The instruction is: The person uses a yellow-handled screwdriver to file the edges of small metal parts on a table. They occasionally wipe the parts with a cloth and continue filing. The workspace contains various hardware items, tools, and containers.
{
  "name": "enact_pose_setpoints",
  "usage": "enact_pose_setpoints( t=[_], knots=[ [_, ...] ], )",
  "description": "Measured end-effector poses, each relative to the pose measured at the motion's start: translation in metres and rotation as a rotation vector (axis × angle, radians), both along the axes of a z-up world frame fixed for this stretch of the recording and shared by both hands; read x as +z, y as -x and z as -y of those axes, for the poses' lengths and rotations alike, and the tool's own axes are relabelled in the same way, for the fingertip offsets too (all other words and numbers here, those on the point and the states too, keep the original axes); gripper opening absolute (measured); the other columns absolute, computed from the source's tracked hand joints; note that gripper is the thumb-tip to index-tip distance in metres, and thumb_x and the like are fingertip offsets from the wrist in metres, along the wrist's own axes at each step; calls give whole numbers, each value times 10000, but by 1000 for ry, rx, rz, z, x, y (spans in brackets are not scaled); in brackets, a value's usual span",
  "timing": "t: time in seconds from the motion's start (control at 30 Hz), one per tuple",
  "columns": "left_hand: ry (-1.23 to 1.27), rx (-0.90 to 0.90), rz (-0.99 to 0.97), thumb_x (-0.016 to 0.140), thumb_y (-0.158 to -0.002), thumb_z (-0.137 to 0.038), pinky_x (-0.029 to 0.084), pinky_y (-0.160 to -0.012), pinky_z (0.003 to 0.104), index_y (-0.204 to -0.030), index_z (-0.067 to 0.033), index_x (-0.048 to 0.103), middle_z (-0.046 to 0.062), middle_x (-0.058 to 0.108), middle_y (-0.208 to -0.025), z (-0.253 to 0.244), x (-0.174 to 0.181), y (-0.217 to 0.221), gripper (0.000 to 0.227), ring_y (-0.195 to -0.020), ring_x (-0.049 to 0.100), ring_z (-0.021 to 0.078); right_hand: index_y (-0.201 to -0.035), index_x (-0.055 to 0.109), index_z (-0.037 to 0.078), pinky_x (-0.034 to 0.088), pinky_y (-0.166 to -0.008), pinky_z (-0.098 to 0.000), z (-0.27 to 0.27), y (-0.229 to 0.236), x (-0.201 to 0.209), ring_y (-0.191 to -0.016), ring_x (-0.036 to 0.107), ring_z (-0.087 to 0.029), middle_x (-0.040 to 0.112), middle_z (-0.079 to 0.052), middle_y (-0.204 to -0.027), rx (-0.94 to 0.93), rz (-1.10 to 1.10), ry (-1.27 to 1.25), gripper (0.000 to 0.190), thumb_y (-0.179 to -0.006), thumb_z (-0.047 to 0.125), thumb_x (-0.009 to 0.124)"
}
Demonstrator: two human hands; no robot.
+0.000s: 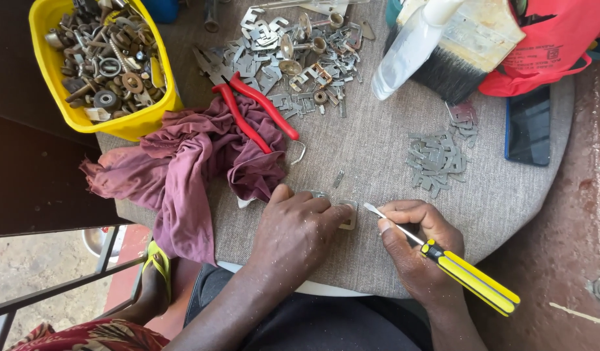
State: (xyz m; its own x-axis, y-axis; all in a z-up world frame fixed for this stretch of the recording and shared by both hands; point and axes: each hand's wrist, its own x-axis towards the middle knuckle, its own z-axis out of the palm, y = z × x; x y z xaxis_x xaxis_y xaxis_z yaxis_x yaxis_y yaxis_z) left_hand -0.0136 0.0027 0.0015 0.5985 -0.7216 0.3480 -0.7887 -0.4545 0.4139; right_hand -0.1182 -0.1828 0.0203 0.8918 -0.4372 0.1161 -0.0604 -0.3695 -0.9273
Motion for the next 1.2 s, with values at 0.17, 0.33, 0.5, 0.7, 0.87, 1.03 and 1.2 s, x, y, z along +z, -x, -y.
enact_pose_setpoints(
  t=[0.17, 0.33, 0.5, 0.7, 0.87, 1.03, 1.2],
  knots=[
    [28, 89, 48, 639, -974, -161, 351, -675, 432, -1010, -224, 718, -25, 582, -683, 6, 11, 16, 107, -647, 582, 244, -903, 732, 41, 646, -794, -251, 2, -4, 2, -924, 797, -182, 804, -130, -1028, 15, -41, 70, 60, -876, 31, 784],
    [26, 153, 92, 649, -990, -119, 349, -677, 410, -1060, -198, 695, -30, 537, -659, 9, 5, 27, 115, -631, 555, 224, -893, 747, 29, 642, -837, -261, 1, -8, 4, -922, 796, -185, 809, -128, -999, 39, -51, 73, 53, -870, 14, 792],
    [-3, 163, 65, 644, -976, -129, 357, -673, 431, -1165, -154, 738, -18, 555, -696, 11, 4, 30, 213, -648, 567, 251, -880, 751, 34, 637, -768, -241, 0, -7, 4, -880, 789, -168, 808, -123, -994, 37, -64, 70, 41, -880, 30, 793],
    [-12, 150, 27, 613, -1008, -134, 349, -667, 429, -1070, -150, 710, -22, 541, -628, 13, 10, 27, 117, -608, 559, 245, -891, 732, 38, 630, -824, -253, -1, -5, 3, -932, 797, -183, 809, -128, -1017, 22, -52, 65, 38, -902, 33, 767],
    [-35, 113, 11, 578, -1002, -115, 361, -684, 428, -1090, -117, 689, -14, 570, -661, 13, 8, 25, 141, -624, 562, 249, -900, 742, 28, 623, -786, -233, -1, -9, 1, -903, 788, -169, 809, -135, -1027, 2, -66, 61, 41, -901, 29, 783],
    [-44, 112, -6, 579, -998, -118, 368, -694, 433, -1156, -101, 708, -20, 590, -665, 13, 4, 26, 205, -625, 567, 248, -917, 757, 38, 634, -754, -227, 1, -8, 1, -883, 797, -157, 821, -116, -1033, 28, -73, 108, 37, -910, 63, 784],
    [-60, 123, 34, 599, -1000, -121, 362, -666, 433, -1037, -134, 687, -21, 586, -636, 14, 8, 25, 96, -616, 579, 254, -921, 746, 32, 644, -871, -264, 2, -10, 1, -972, 807, -203, 812, -152, -1054, 44, -47, 44, 36, -905, 28, 778]
  ],
)
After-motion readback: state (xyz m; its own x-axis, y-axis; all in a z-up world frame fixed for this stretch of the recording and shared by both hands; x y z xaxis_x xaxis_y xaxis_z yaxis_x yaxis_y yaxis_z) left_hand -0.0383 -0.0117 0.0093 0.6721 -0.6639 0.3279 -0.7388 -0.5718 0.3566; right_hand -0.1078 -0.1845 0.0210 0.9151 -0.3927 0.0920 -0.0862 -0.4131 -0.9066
